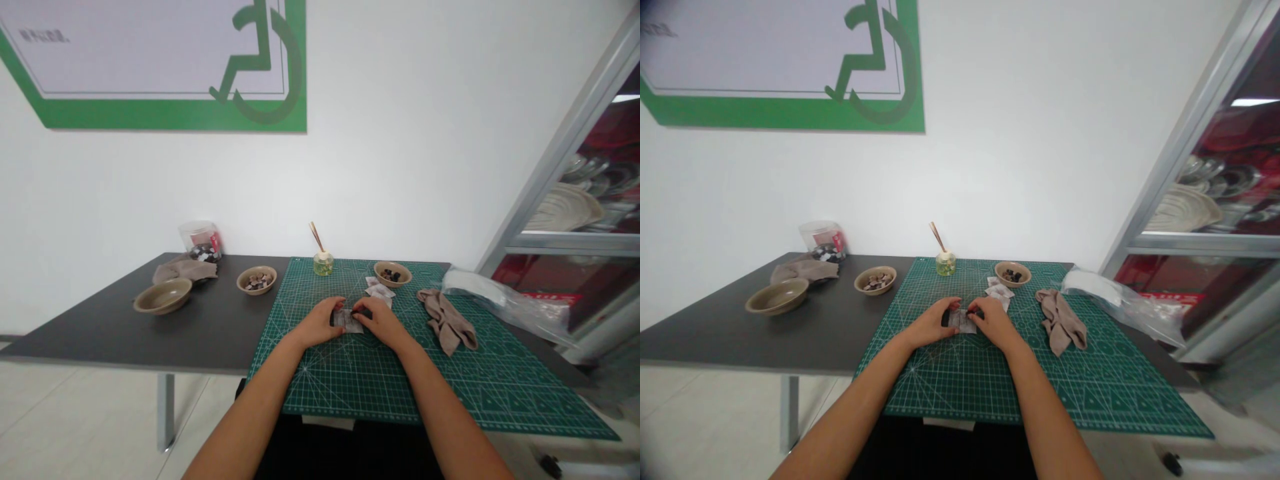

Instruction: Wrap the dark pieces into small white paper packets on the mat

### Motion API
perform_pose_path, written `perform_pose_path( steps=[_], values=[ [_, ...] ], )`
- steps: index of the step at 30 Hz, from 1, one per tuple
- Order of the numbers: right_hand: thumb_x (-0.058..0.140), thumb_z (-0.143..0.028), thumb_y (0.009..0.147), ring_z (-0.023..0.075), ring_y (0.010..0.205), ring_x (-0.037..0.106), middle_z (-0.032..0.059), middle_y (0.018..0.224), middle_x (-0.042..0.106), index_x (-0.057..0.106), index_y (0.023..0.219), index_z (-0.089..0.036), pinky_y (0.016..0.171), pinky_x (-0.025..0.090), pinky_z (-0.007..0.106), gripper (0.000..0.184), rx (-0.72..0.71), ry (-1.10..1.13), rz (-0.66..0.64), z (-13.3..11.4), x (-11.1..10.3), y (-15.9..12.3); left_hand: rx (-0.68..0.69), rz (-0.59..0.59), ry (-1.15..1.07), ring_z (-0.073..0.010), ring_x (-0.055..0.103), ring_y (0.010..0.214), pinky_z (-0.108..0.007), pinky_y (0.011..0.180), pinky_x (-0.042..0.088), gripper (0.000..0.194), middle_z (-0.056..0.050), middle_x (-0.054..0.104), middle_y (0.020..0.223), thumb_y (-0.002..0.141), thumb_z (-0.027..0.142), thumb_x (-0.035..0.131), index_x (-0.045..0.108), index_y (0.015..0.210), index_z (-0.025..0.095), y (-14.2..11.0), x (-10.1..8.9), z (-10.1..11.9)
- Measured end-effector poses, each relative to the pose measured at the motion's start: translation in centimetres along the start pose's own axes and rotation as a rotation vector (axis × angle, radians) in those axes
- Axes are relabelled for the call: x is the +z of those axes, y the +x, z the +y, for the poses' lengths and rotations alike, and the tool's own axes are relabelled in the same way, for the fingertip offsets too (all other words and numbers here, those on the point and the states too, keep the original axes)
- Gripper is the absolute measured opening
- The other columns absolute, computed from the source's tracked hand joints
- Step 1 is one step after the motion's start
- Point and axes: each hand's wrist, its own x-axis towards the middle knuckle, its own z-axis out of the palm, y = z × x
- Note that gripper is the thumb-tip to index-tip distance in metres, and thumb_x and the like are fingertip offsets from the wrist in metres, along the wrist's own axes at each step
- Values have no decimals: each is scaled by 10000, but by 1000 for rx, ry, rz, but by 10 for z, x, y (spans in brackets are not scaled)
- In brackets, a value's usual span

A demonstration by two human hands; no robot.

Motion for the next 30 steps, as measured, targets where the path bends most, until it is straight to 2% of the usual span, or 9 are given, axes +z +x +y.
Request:
perform_pose_path(
  steps=[7, 11, 17, 23, 30],
  values=[
    [571, -98, 747, 185, 792, 542, 43, 799, 627, 628, 831, -169, 732, 412, 325, 123, -26, 56, -44, -6, -4, 0, 3, -2, 9, -235, 516, 1076, -406, 973, 388, 664, -99, 527, 1181, 627, 172, 681, 424, 1240, 177, 0, 0, -1],
    [580, -103, 744, 191, 801, 543, 48, 800, 634, 631, 799, -163, 739, 408, 335, 97, 12, 36, -8, -3, -7, -2, 0, -3, 2, -237, 518, 1075, -417, 974, 386, 671, -99, 520, 1194, 626, 168, 680, 419, 1245, 187, 0, -1, 1],
    [570, -98, 749, 183, 808, 544, 41, 808, 625, 630, 822, -173, 738, 414, 323, 121, -58, 118, -58, -6, -1, 0, -5, -6, 9, -237, 513, 1084, -396, 969, 394, 666, -105, 519, 1193, 627, 173, 680, 426, 1242, 163, 0, -1, 0],
    [572, -100, 741, 185, 785, 531, 40, 776, 596, 628, 797, -166, 727, 411, 329, 103, -3, 67, 3, 0, -6, -2, -1, -5, 12, -231, 521, 1072, -410, 979, 385, 673, -99, 522, 1191, 625, 172, 687, 421, 1244, 179, 1, 0, 0],
    [563, -90, 750, 183, 826, 542, 41, 819, 612, 632, 827, -175, 754, 414, 324, 134, -67, 120, -60, -7, 0, 0, 9, 0, 12, -234, 518, 1078, -397, 967, 398, 664, -100, 524, 1185, 629, 178, 679, 422, 1242, 171, 0, 0, -1]
  ],
)
